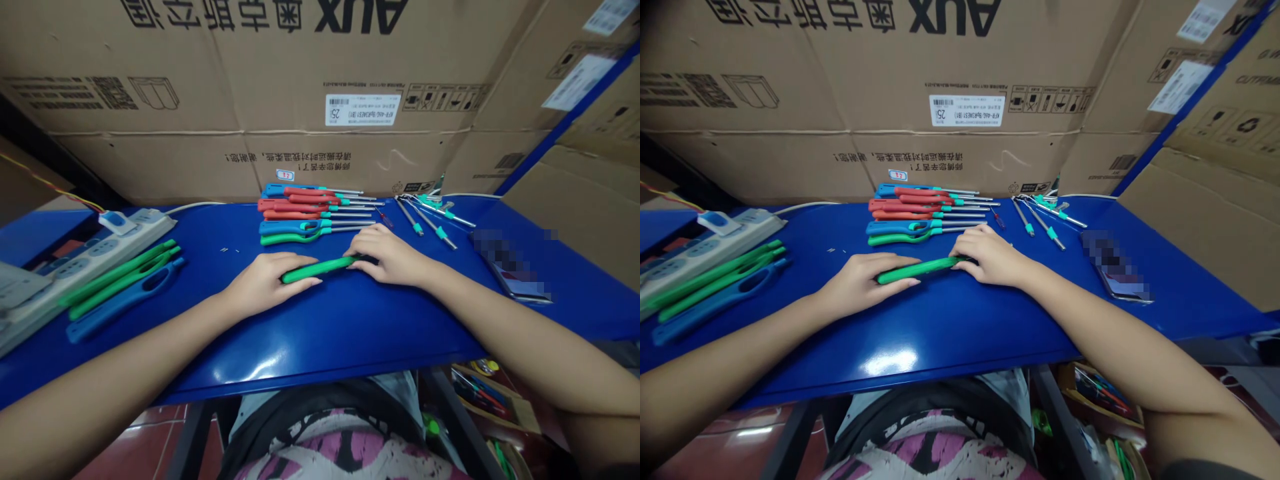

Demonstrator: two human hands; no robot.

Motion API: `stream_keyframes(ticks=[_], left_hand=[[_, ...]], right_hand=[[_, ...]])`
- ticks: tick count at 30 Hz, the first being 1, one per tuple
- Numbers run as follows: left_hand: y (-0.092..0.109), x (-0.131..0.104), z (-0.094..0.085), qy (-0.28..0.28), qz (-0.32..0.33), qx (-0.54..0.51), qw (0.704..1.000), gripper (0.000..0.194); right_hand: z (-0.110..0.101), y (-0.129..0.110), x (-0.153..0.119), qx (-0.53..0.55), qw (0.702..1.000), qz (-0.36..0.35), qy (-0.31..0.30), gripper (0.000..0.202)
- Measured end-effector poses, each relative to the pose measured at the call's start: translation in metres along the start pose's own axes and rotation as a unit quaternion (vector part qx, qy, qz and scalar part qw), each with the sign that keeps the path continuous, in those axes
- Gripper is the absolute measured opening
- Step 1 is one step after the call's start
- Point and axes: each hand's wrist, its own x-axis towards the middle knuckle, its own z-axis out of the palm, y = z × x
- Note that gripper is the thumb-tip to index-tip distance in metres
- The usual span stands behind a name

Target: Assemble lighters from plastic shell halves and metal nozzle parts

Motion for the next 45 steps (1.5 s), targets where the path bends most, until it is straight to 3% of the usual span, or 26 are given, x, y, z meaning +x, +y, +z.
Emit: stream_keyframes(ticks=[8, 11, 15, 21, 25, 31, 35, 40, 45], left_hand=[[-0.001, 0.002, -0.006, -0.009, 0.022, 0.013, 1.000, 0.029], [-0.006, 0.003, -0.009, 0.006, 0.024, 0.038, 0.999, 0.031], [-0.011, 0.004, -0.014, 0.030, 0.015, 0.063, 0.997, 0.033], [-0.017, 0.005, -0.018, 0.045, -0.020, 0.062, 0.997, 0.035], [-0.017, 0.005, -0.015, 0.038, -0.014, 0.049, 0.998, 0.034], [-0.012, 0.003, -0.008, 0.011, 0.013, 0.021, 1.000, 0.032], [-0.013, 0.002, -0.006, 0.013, 0.015, 0.024, 1.000, 0.031], [-0.009, 0.003, -0.004, 0.020, -0.017, -0.016, 1.000, 0.030], [-0.004, 0.004, -0.003, 0.015, -0.100, -0.119, 0.988, 0.035]], right_hand=[[-0.001, -0.007, 0.001, -0.052, 0.997, -0.026, 0.047, 0.015], [-0.007, -0.004, 0.001, -0.065, 0.997, 0.000, 0.043, 0.024], [-0.017, 0.007, -0.004, -0.176, 0.982, 0.066, 0.019, 0.042], [-0.026, 0.034, -0.012, -0.241, 0.963, 0.121, 0.021, 0.017], [-0.027, 0.035, -0.012, -0.184, 0.979, 0.086, 0.026, 0.017], [-0.013, 0.008, -0.002, -0.089, 0.996, -0.010, 0.017, 0.022], [-0.009, 0.006, -0.001, -0.072, 0.997, 0.013, 0.008, 0.023], [-0.006, 0.012, -0.004, -0.071, 0.997, -0.014, 0.002, 0.027], [-0.001, 0.006, -0.004, -0.103, 0.991, -0.067, 0.053, 0.028]])
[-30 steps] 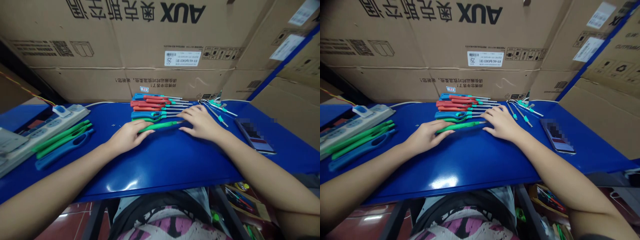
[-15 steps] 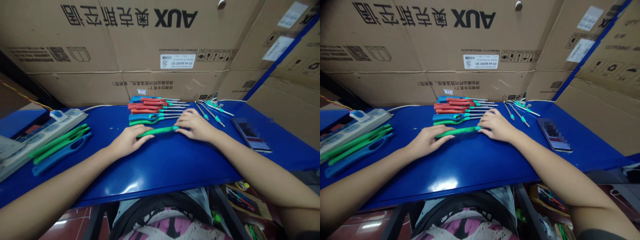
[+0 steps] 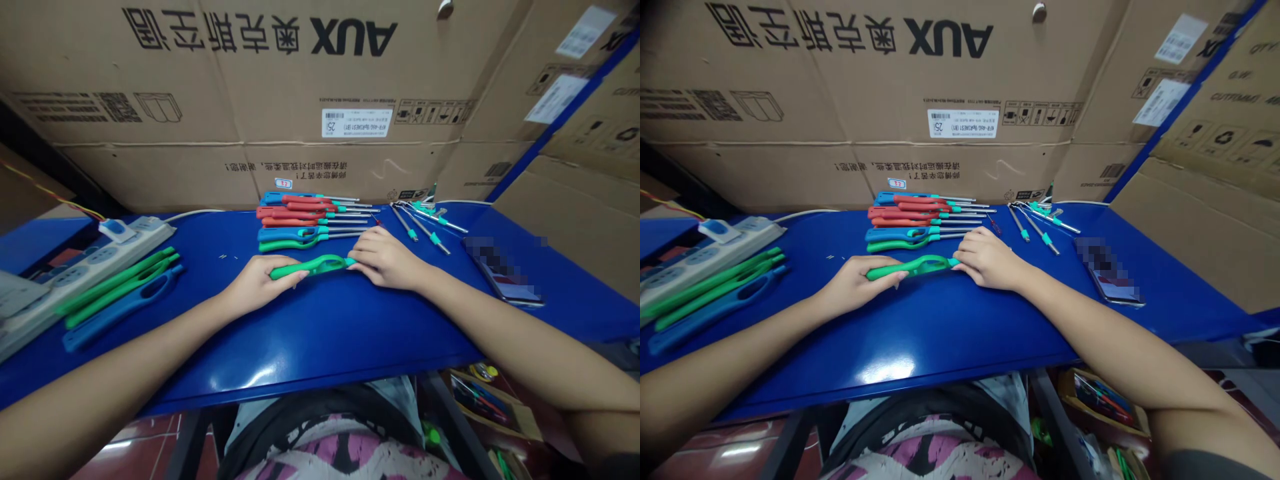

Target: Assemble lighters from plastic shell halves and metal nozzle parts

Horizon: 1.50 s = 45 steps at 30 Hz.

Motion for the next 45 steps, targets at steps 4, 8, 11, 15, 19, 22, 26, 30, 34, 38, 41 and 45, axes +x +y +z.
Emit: stream_keyframes(ticks=[4, 8, 11, 15, 19, 22, 26, 30, 34, 38, 41, 45], left_hand=[[0.003, -0.001, 0.002, -0.007, -0.040, -0.044, 0.998, 0.042], [0.005, -0.005, 0.004, 0.007, 0.009, -0.017, 1.000, 0.030], [0.002, -0.006, 0.003, -0.013, 0.065, 0.023, 0.998, 0.024], [-0.002, -0.004, 0.003, -0.065, 0.089, 0.091, 0.990, 0.031], [-0.001, -0.002, 0.004, -0.103, 0.065, 0.158, 0.980, 0.044], [0.001, -0.002, 0.005, -0.126, 0.064, 0.184, 0.973, 0.045], [0.004, -0.004, 0.004, -0.127, 0.056, 0.190, 0.972, 0.045], [0.009, -0.006, 0.002, -0.124, 0.029, 0.228, 0.965, 0.043], [0.015, -0.008, -0.001, -0.131, -0.004, 0.228, 0.965, 0.042], [0.022, -0.013, 0.000, -0.117, -0.004, 0.206, 0.971, 0.037], [0.026, -0.016, 0.003, -0.110, -0.001, 0.202, 0.973, 0.033], [0.027, -0.017, 0.007, -0.104, 0.001, 0.199, 0.974, 0.031]], right_hand=[[-0.001, -0.006, 0.001, -0.029, 0.999, -0.010, 0.018, 0.029], [0.000, -0.008, 0.001, -0.033, 0.999, -0.032, 0.014, 0.030], [0.002, -0.007, 0.000, -0.028, 0.999, -0.038, -0.010, 0.030], [0.003, 0.001, -0.001, 0.008, 0.999, -0.008, -0.043, 0.027], [-0.003, 0.012, -0.001, 0.098, 0.990, 0.068, -0.075, 0.024], [-0.006, 0.020, -0.002, 0.143, 0.982, 0.118, -0.037, 0.029], [-0.001, 0.035, -0.007, 0.024, 0.959, 0.275, 0.063, 0.023], [0.009, 0.050, -0.015, -0.086, 0.916, 0.392, 0.024, 0.034], [0.013, 0.059, -0.021, -0.085, 0.903, 0.419, -0.038, 0.042], [-0.001, 0.058, -0.017, -0.102, 0.906, 0.410, -0.018, 0.036], [-0.019, 0.048, -0.006, -0.145, 0.908, 0.384, 0.088, 0.026], [-0.029, 0.015, 0.027, -0.083, 0.934, 0.259, 0.233, 0.020]])
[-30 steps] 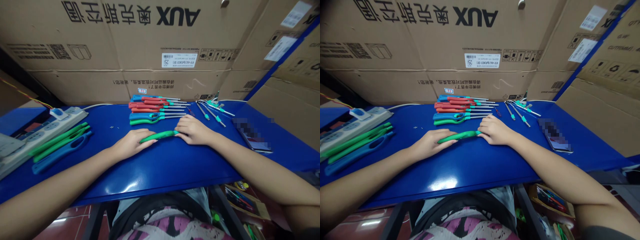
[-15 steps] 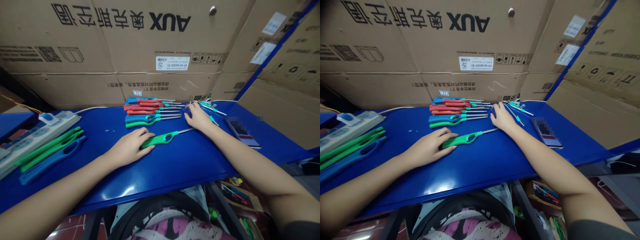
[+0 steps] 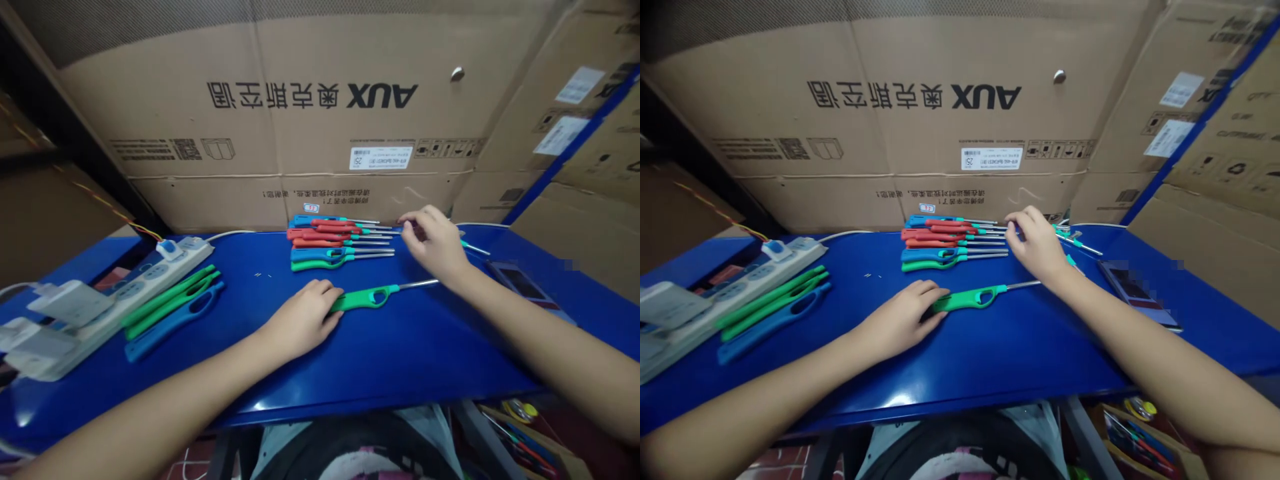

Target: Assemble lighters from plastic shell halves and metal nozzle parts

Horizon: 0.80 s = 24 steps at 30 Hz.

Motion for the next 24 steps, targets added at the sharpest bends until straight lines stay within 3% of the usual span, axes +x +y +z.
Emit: stream_keyframes(ticks=[3, 6, 10, 17, 21, 24], left_hand=[[0.002, 0.000, 0.003, 0.008, 0.004, 0.013, 1.000, 0.031], [0.006, -0.001, 0.005, 0.014, 0.009, 0.010, 1.000, 0.029], [0.008, -0.002, 0.007, 0.026, 0.020, -0.038, 0.999, 0.032], [0.004, -0.003, 0.011, 0.050, 0.018, -0.107, 0.993, 0.036], [-0.001, 0.003, 0.016, 0.068, -0.005, -0.189, 0.980, 0.034], [-0.008, 0.011, 0.021, 0.085, -0.069, -0.319, 0.941, 0.035]], right_hand=[[0.013, -0.047, 0.009, 0.153, 0.988, 0.015, -0.022, 0.018], [0.037, -0.088, 0.013, 0.287, 0.950, 0.028, -0.119, 0.021], [0.070, -0.116, 0.011, 0.348, 0.916, 0.041, -0.193, 0.020], [0.092, -0.115, 0.003, 0.420, 0.869, 0.142, -0.218, 0.028], [0.084, -0.106, 0.009, 0.482, 0.838, 0.199, -0.161, 0.036], [0.070, -0.095, 0.021, 0.511, 0.823, 0.226, -0.106, 0.041]])
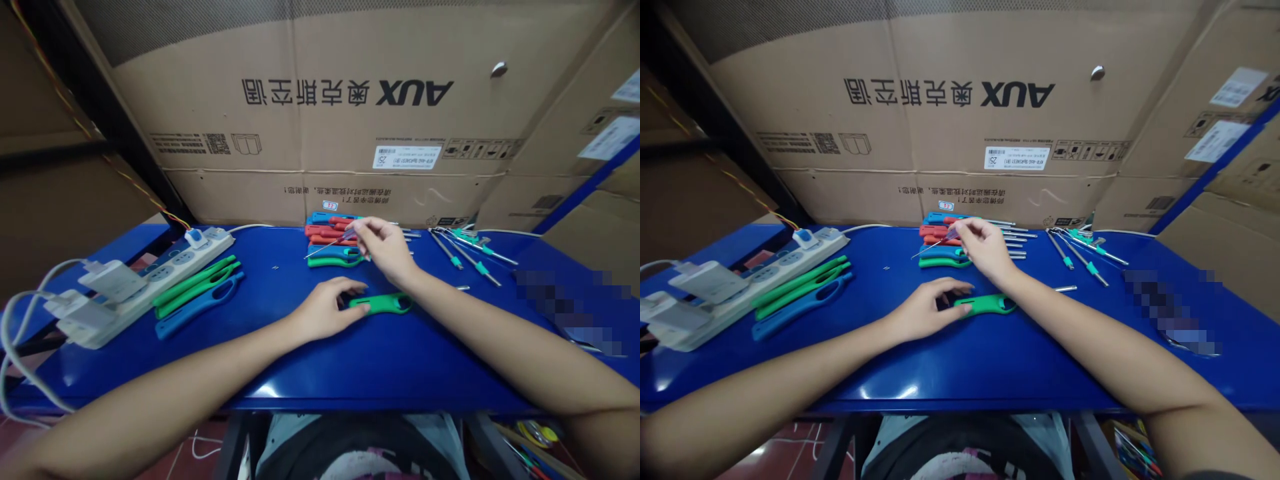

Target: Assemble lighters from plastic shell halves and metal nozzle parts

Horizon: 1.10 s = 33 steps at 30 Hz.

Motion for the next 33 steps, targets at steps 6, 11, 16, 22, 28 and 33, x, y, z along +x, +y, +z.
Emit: stream_keyframes(ticks=[6, 11, 16, 22, 28, 33], left_hand=[[-0.011, 0.014, -0.008, 0.100, -0.109, -0.252, 0.956, 0.047], [-0.006, 0.016, -0.018, 0.136, -0.070, -0.254, 0.955, 0.056], [-0.005, 0.015, -0.022, 0.172, -0.083, -0.218, 0.957, 0.044], [-0.001, 0.014, -0.023, 0.192, -0.091, -0.184, 0.960, 0.033], [0.002, 0.013, -0.023, 0.200, -0.087, -0.142, 0.965, 0.029], [0.001, 0.012, -0.022, 0.199, -0.084, -0.128, 0.968, 0.030]], right_hand=[[-0.033, -0.018, 0.015, 0.011, 0.997, -0.056, 0.044, 0.043], [-0.043, -0.018, 0.019, -0.019, 0.997, -0.063, 0.045, 0.047], [-0.041, -0.017, 0.018, -0.004, 0.998, -0.054, 0.019, 0.049], [-0.042, -0.016, 0.017, -0.017, 0.998, -0.056, 0.008, 0.047], [-0.042, -0.014, 0.018, -0.033, 0.995, -0.092, 0.007, 0.044], [-0.040, -0.016, 0.017, -0.064, 0.993, -0.100, 0.004, 0.046]])
